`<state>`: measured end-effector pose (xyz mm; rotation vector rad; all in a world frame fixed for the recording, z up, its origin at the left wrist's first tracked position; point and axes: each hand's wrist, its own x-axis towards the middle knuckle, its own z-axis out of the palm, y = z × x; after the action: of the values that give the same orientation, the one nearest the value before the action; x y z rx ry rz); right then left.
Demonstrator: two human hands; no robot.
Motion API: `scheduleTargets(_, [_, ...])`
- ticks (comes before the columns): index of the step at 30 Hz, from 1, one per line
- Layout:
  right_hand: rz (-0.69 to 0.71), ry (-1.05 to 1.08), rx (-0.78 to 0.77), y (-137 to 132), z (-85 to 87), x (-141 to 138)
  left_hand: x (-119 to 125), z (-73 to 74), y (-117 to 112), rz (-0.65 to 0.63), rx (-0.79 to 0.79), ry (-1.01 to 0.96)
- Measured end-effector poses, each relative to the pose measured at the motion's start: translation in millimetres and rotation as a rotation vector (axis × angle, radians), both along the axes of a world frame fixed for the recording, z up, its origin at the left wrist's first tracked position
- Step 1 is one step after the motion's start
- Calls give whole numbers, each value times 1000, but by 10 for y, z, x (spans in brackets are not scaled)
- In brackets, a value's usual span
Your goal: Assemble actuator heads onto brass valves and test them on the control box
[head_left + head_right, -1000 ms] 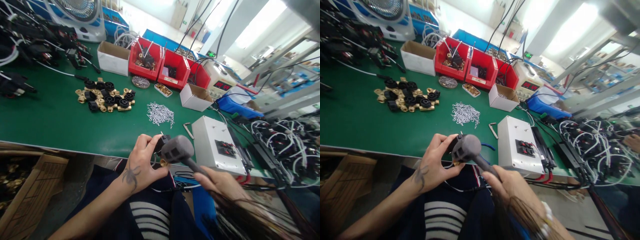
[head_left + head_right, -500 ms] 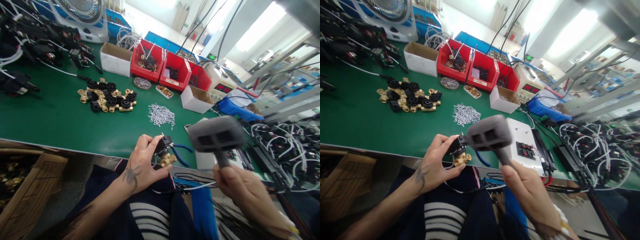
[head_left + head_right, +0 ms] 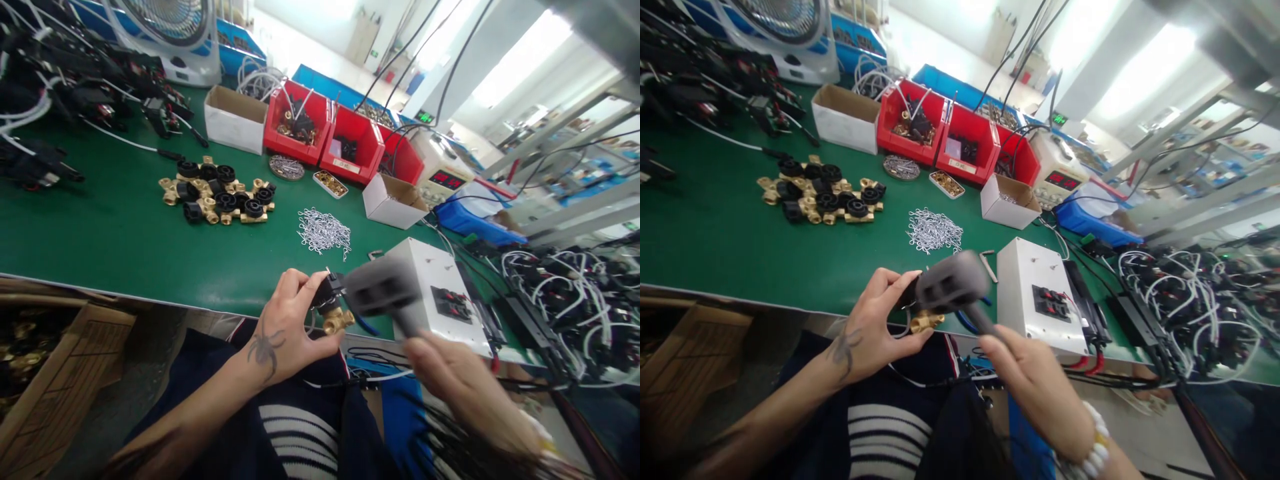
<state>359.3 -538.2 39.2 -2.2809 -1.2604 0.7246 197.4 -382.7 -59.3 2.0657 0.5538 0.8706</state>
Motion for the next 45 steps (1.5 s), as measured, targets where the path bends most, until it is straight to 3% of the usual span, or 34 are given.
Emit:
scheduleTargets(3, [93, -46, -83, -2, -63, 48, 0, 0, 8, -4, -10, -2])
scheduleTargets(7, [-9, 72, 99, -59, -55, 90, -4, -7, 9, -14, -21, 12])
scheduleTargets(12, [47, 28, -87, -16, -117, 35, -11, -7, 12, -1, -20, -3])
scheduleTargets(17, [-25, 110, 35, -34, -43, 29, -5, -6, 16, -11, -28, 5])
scheduleTargets(22, [85, 22, -96, -6, -130, 35, 1, -2, 19, -5, -32, -12])
scheduleTargets(28, [-35, 69, 57, -32, -48, 57, 5, -19, 16, -14, -33, -1])
scheduleTargets(33, [107, -21, -150, 42, -80, 16, 0, 1, 30, -17, -56, -8])
scheduleTargets(38, [27, 6, 61, 16, -1, 12, -7, -3, 27, -27, -71, 8])
scheduleTargets(43, [129, -15, -96, 36, -52, -22, -3, -13, 26, -19, -56, -18])
scheduleTargets(45, [111, -20, -53, 48, -28, -14, -1, -12, 27, -23, -67, -7])
